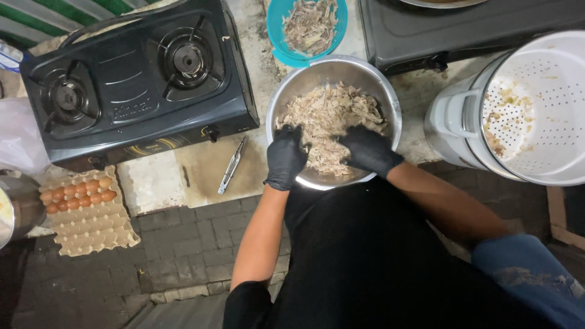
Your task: Shredding and mixing cooked meat by hand in a large bowl for food preparation.
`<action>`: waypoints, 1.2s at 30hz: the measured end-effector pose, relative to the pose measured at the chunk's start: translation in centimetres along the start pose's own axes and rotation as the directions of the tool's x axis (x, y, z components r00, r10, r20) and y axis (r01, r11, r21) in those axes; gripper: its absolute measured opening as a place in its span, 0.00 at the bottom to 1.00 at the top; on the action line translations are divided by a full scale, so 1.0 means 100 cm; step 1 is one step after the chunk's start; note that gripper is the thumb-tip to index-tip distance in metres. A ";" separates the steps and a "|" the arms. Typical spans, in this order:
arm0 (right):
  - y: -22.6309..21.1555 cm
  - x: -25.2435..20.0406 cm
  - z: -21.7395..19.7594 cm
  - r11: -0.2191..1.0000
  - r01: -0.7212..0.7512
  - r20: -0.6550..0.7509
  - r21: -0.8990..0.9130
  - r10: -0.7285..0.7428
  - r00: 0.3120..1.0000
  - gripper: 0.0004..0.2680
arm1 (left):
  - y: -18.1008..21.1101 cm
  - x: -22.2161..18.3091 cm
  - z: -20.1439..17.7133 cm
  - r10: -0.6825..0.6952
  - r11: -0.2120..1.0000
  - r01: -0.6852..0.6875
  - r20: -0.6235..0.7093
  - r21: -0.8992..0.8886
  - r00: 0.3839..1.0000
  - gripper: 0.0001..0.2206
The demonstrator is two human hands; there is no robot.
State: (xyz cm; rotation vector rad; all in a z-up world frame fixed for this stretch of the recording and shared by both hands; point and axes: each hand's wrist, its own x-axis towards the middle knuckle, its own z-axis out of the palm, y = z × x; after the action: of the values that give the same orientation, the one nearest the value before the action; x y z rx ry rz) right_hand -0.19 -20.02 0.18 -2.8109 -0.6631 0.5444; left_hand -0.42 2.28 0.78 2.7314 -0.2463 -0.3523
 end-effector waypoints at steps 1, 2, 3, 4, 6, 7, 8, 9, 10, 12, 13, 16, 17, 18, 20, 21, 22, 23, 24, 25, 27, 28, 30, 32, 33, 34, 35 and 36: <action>0.004 0.002 0.017 1.000 0.017 0.014 -0.007 -0.017 1.000 0.20 | 0.004 -0.001 -0.005 -0.021 1.000 0.021 -0.006 -0.010 1.000 0.25; 0.007 0.004 0.035 0.999 0.039 0.029 -0.015 -0.039 0.999 0.18 | 0.008 -0.003 -0.010 -0.046 0.999 0.046 -0.014 -0.020 0.999 0.26; 0.013 0.003 0.034 0.999 0.040 0.029 -0.014 -0.040 0.999 0.18 | 0.004 -0.001 0.006 -0.047 0.999 0.047 -0.014 -0.019 0.999 0.26; 0.019 0.004 0.033 0.999 0.008 0.073 0.049 -0.012 0.997 0.16 | 0.000 -0.001 0.022 0.013 0.999 -0.015 -0.065 -0.035 0.998 0.27; 0.027 0.002 0.028 0.994 -0.028 0.120 0.110 0.015 0.993 0.14 | 0.005 -0.005 0.023 0.071 0.996 -0.077 -0.116 -0.049 0.991 0.27; 0.030 0.000 0.024 0.994 -0.044 0.098 0.098 0.035 0.995 0.14 | 0.013 -0.010 0.007 0.095 0.995 -0.092 -0.169 0.023 0.981 0.24; 0.033 -0.002 0.020 0.994 -0.062 0.076 0.086 0.056 0.996 0.15 | 0.022 -0.013 -0.009 0.123 0.990 -0.105 -0.220 0.094 0.968 0.22; 0.034 -0.004 0.016 0.994 -0.065 0.078 0.086 0.058 0.995 0.15 | 0.018 -0.009 -0.007 0.124 0.990 -0.106 -0.218 0.092 0.968 0.22; 0.033 -0.008 0.013 0.996 -0.047 0.040 0.076 0.044 0.998 0.15 | 0.015 -0.008 -0.004 0.165 0.986 -0.159 -0.249 0.041 0.954 0.20; 0.034 -0.010 0.013 0.997 -0.029 0.003 0.065 0.029 1.000 0.15 | 0.016 -0.009 -0.004 0.202 0.977 -0.213 -0.282 -0.010 0.938 0.18; 0.034 -0.008 0.016 0.999 -0.045 -0.021 0.018 0.045 0.999 0.15 | 0.020 -0.012 -0.007 0.218 0.975 -0.221 -0.275 0.020 0.937 0.16; 0.026 -0.006 0.015 0.996 -0.065 -0.074 -0.053 0.061 0.995 0.13 | 0.036 -0.022 -0.028 0.244 0.970 -0.233 -0.245 0.072 0.938 0.14; 0.023 -0.007 0.013 0.994 -0.072 -0.104 -0.081 0.064 0.993 0.11 | 0.043 -0.025 -0.036 0.257 0.966 -0.242 -0.226 0.091 0.940 0.14; 0.024 -0.007 0.018 0.994 -0.073 -0.103 -0.080 0.064 0.993 0.11 | 0.039 -0.024 -0.014 0.256 0.966 -0.242 -0.225 0.091 0.940 0.14; 0.026 -0.008 0.028 0.989 -0.093 -0.161 -0.116 0.074 0.984 0.07 | 0.031 -0.021 0.030 0.284 0.959 -0.265 -0.299 0.104 0.911 0.14; 0.023 -0.009 0.024 0.989 -0.093 -0.161 -0.116 0.074 0.984 0.07 | 0.045 -0.024 0.006 0.284 0.959 -0.265 -0.299 0.104 0.911 0.14; 0.021 -0.009 0.020 0.991 -0.094 -0.162 -0.100 0.076 0.984 0.09 | 0.059 -0.026 -0.018 0.281 0.958 -0.247 -0.314 0.144 0.907 0.13; 0.020 -0.009 0.015 0.992 -0.094 -0.163 -0.085 0.079 0.983 0.11 | 0.073 -0.028 -0.042 0.279 0.956 -0.228 -0.329 0.184 0.902 0.12; 0.019 -0.007 0.022 0.992 -0.095 -0.166 -0.087 0.080 0.983 0.11 | 0.070 -0.026 -0.030 0.281 0.956 -0.231 -0.332 0.184 0.901 0.12; 0.020 -0.005 0.028 0.994 -0.097 -0.112 -0.044 0.091 0.989 0.13 | 0.067 -0.024 -0.017 0.270 0.955 -0.208 -0.333 0.210 0.904 0.11; 0.018 -0.004 0.035 0.994 -0.105 -0.063 0.001 0.105 0.992 0.14 | 0.051 -0.011 0.036 0.266 0.952 -0.192 -0.333 0.238 0.905 0.09; 0.015 -0.005 0.035 0.996 -0.092 -0.061 0.002 0.092 0.994 0.13 | 0.037 -0.002 0.078 0.255 0.955 -0.183 -0.331 0.233 0.909 0.08; 0.011 -0.005 0.040 0.997 -0.077 -0.061 0.003 0.077 0.995 0.12 | 0.029 0.000 0.095 0.243 0.958 -0.173 -0.330 0.230 0.912 0.07; 0.008 -0.001 0.047 0.996 -0.091 -0.023 0.027 0.091 0.996 0.14 | 0.043 -0.013 0.048 0.228 0.965 -0.170 -0.319 0.198 0.920 0.07; 0.007 -0.003 0.039 0.995 -0.092 -0.025 0.027 0.093 0.995 0.14 | 0.038 -0.011 0.060 0.230 0.965 -0.172 -0.319 0.199 0.919 0.07; 0.006 -0.004 0.031 0.994 -0.085 -0.007 0.063 0.086 0.996 0.14 | 0.032 -0.010 0.072 0.216 0.969 -0.165 -0.318 0.182 0.923 0.07; 0.004 -0.005 0.023 0.992 -0.078 0.011 0.099 0.078 0.997 0.14 | 0.026 -0.008 0.084 0.203 0.974 -0.157 -0.316 0.165 0.927 0.07; 0.003 -0.006 0.022 0.992 -0.078 0.013 0.102 0.077 0.997 0.14 | 0.030 -0.011 0.068 0.202 0.974 -0.156 -0.314 0.165 0.928 0.07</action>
State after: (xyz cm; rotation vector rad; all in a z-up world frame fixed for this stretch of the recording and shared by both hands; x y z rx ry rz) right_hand -1.42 -20.33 -1.75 -2.7489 -0.5142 0.5873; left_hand -3.75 -2.51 -3.95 2.8159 -0.4381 0.1805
